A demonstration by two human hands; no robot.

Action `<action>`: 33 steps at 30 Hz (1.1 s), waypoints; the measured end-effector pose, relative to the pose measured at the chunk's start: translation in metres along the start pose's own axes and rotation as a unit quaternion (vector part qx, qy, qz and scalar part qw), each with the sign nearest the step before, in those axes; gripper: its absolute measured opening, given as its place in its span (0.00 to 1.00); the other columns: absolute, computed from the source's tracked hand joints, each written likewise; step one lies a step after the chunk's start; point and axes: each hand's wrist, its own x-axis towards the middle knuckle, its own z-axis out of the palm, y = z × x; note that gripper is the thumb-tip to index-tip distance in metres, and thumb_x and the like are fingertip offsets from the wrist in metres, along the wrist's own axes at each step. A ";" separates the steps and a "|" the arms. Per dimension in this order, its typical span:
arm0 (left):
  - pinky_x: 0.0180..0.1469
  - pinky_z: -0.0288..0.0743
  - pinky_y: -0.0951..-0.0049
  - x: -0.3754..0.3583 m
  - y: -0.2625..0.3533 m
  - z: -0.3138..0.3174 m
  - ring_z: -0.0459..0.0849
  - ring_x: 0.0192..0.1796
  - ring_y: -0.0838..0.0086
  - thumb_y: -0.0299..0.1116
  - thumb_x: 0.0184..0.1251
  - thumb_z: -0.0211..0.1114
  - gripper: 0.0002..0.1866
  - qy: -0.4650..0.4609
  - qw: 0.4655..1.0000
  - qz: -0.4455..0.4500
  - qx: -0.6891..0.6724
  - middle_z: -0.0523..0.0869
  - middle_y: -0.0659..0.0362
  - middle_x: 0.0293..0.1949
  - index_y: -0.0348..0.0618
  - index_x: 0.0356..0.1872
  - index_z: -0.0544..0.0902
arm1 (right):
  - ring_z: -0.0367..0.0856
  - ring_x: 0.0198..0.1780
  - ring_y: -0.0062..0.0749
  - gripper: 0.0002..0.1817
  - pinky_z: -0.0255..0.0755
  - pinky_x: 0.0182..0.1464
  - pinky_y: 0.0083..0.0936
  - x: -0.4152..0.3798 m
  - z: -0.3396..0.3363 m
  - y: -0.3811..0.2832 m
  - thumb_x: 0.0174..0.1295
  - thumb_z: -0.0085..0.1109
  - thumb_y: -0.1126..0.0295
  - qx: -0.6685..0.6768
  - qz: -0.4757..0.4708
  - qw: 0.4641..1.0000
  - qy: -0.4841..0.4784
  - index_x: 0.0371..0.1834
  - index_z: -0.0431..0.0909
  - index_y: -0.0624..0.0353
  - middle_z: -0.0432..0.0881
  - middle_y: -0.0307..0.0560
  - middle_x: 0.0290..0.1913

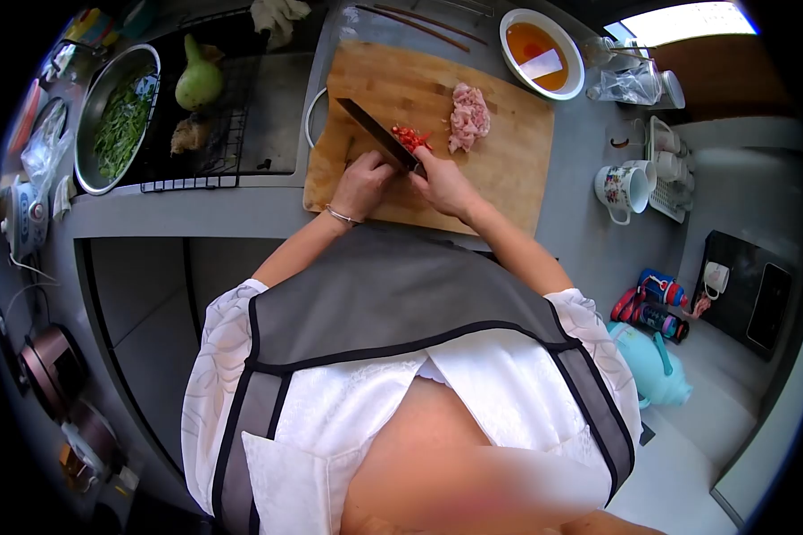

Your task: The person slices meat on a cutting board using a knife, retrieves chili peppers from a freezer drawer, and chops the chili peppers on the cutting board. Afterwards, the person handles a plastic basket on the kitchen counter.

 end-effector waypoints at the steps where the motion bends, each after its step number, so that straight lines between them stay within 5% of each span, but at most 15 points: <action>1: 0.40 0.76 0.63 0.001 0.000 0.002 0.80 0.38 0.59 0.24 0.55 0.59 0.07 0.000 1.000 0.000 0.000 0.80 0.53 0.34 0.42 0.35 0.81 | 0.77 0.38 0.65 0.11 0.69 0.40 0.51 0.001 -0.005 0.000 0.62 0.50 0.70 0.021 -0.002 1.000 -0.014 0.45 0.64 0.60 0.79 0.67 0.33; 11: 0.40 0.76 0.63 0.006 -0.003 -0.001 0.79 0.38 0.58 0.24 0.55 0.58 0.06 0.003 1.000 0.007 -0.024 0.79 0.53 0.35 0.42 0.34 0.81 | 0.77 0.39 0.65 0.10 0.69 0.40 0.51 -0.001 0.008 -0.002 0.62 0.51 0.69 -0.024 0.005 0.999 0.030 0.43 0.65 0.60 0.79 0.67 0.33; 18: 0.40 0.76 0.62 0.010 -0.005 0.007 0.79 0.38 0.58 0.23 0.55 0.58 0.07 0.030 0.999 -0.017 -0.026 0.79 0.52 0.34 0.41 0.36 0.80 | 0.77 0.38 0.65 0.11 0.69 0.40 0.50 -0.005 -0.015 -0.009 0.61 0.52 0.69 -0.021 -0.007 0.999 -0.036 0.43 0.64 0.60 0.78 0.67 0.32; 23: 0.40 0.76 0.62 0.009 -0.006 0.000 0.79 0.37 0.57 0.23 0.56 0.58 0.07 0.022 1.000 -0.005 -0.020 0.79 0.52 0.32 0.41 0.35 0.80 | 0.77 0.38 0.64 0.12 0.69 0.39 0.51 0.000 0.006 0.005 0.61 0.52 0.69 0.005 -0.027 0.999 0.038 0.44 0.65 0.60 0.78 0.67 0.33; 28: 0.39 0.76 0.62 0.010 -0.004 0.008 0.79 0.36 0.58 0.24 0.56 0.58 0.06 0.043 0.999 -0.013 -0.028 0.79 0.52 0.31 0.41 0.34 0.81 | 0.77 0.38 0.66 0.13 0.70 0.40 0.52 -0.004 -0.013 -0.005 0.61 0.52 0.69 0.002 0.004 1.000 -0.022 0.45 0.64 0.60 0.78 0.67 0.32; 33: 0.39 0.76 0.63 0.005 -0.011 0.010 0.80 0.36 0.58 0.24 0.56 0.59 0.05 0.017 0.999 -0.015 -0.028 0.79 0.53 0.30 0.41 0.33 0.81 | 0.77 0.38 0.66 0.13 0.69 0.40 0.52 0.007 0.007 0.006 0.61 0.52 0.69 0.007 -0.016 0.999 0.039 0.46 0.64 0.60 0.78 0.67 0.32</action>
